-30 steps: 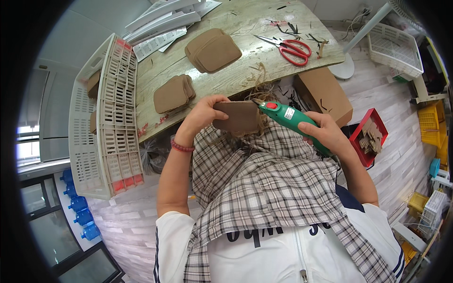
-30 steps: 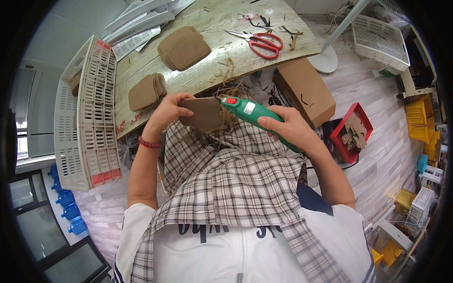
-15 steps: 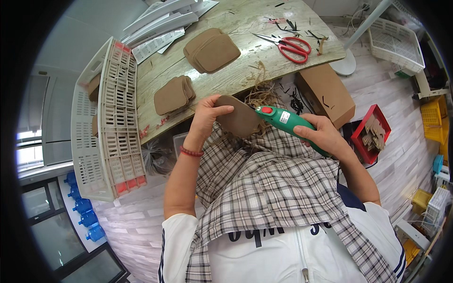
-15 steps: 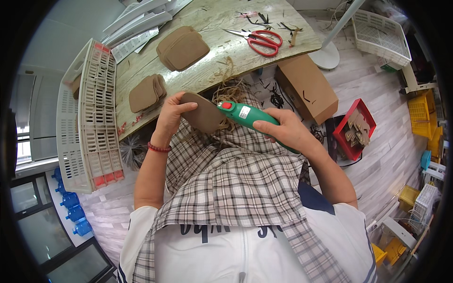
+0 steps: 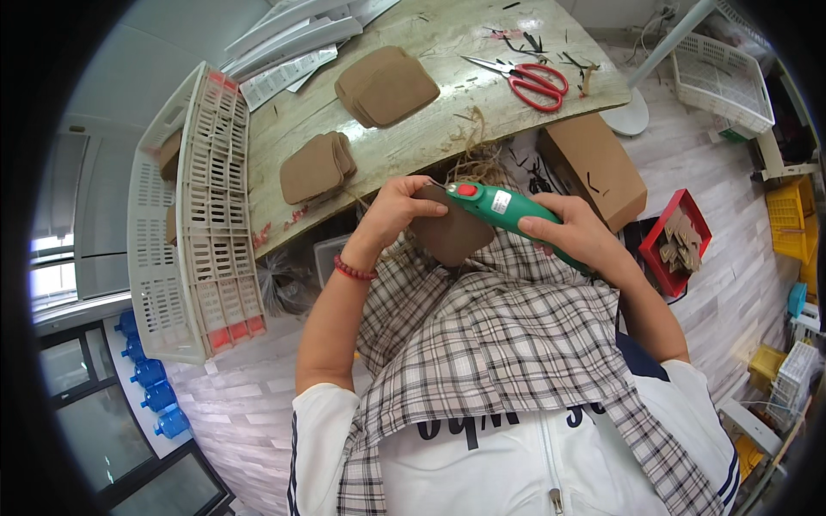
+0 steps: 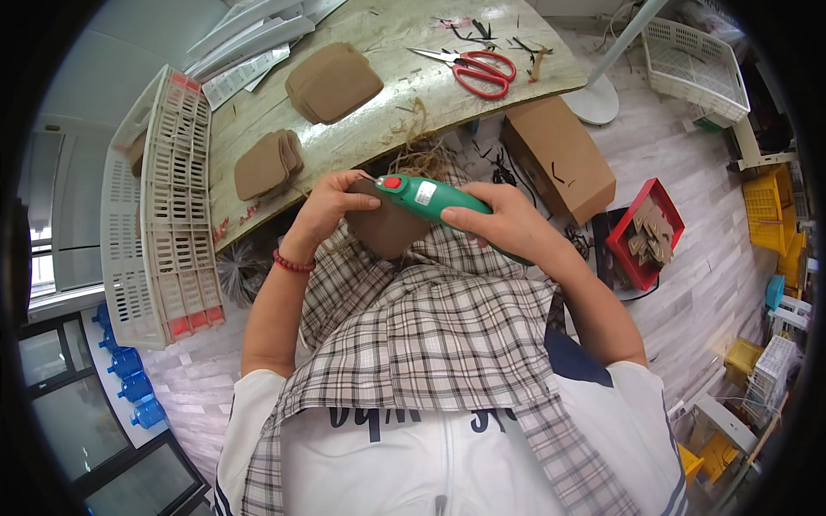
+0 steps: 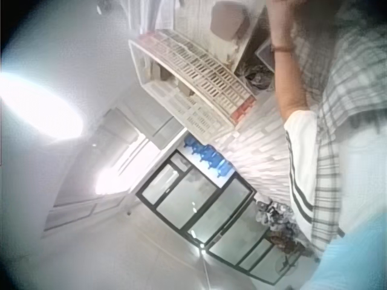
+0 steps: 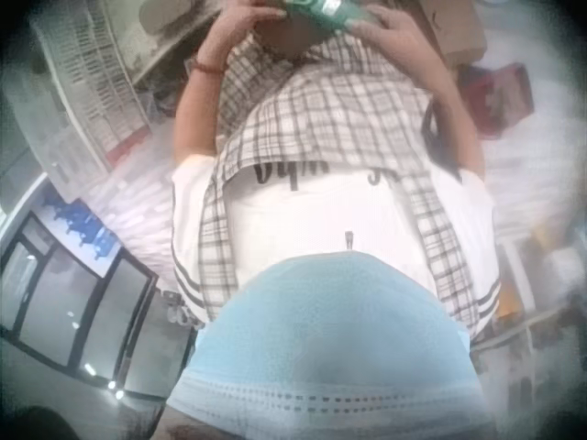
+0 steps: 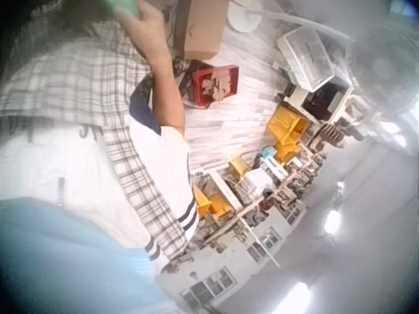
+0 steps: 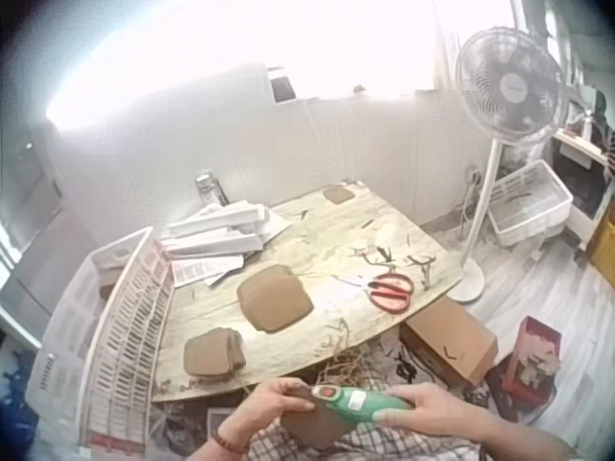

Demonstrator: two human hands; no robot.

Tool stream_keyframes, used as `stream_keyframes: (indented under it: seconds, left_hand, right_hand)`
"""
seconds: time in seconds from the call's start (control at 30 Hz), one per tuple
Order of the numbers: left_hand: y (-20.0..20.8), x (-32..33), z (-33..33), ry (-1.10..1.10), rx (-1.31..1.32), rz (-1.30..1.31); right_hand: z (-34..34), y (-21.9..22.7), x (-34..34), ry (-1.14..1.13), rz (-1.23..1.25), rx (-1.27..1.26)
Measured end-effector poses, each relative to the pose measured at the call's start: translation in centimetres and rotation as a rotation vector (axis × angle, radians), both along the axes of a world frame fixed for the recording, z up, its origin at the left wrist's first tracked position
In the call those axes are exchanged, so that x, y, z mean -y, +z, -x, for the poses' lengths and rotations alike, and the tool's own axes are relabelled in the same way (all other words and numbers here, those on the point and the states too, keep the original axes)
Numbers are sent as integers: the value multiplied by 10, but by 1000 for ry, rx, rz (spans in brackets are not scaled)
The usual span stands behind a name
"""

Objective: The person repeatedly smooths the edges of small brown cardboard pieces using a green rotary tool. They pick up each piece from a white basket, run the tool along the edges, and place the finished pieces on the table. The process is repeated for multiple pieces throughout the clip.

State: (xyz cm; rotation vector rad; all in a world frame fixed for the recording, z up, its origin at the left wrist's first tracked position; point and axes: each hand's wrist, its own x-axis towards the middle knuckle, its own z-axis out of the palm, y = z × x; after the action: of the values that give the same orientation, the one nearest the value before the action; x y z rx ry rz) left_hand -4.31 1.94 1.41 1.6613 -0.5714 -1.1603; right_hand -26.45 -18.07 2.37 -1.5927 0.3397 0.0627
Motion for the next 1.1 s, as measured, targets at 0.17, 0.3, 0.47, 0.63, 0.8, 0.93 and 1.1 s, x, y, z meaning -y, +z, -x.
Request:
stream_keyframes:
  seconds: [0.17,0.3,0.47,0.63,0.8,0.93,1.1]
  left_hand:
    - [3,-5,0,4,43,2]
    - [12,-27,-14,188,9,188]
    - [32,-58,-43,294,152,341]
    - [35,-107,-109,656,275,455]
    - [13,-90,-125,683,1574,-508]
    - [18,-7,-103,366,1820,-329]
    - [-15,59,-116,162,1720,-469]
  right_hand:
    - [-15,-1,-6,-12,-104,46]
    - [-9,-6,0,-53,-38,31]
    - [3,-12,-1,-96,-18,36]
    - [10,-16,-1,-118,-25,38]
    - [17,-24,2,-156,-12,30]
    - [15,-27,0,-199,-8,16]
    - [15,-22,0,-209,12,16]
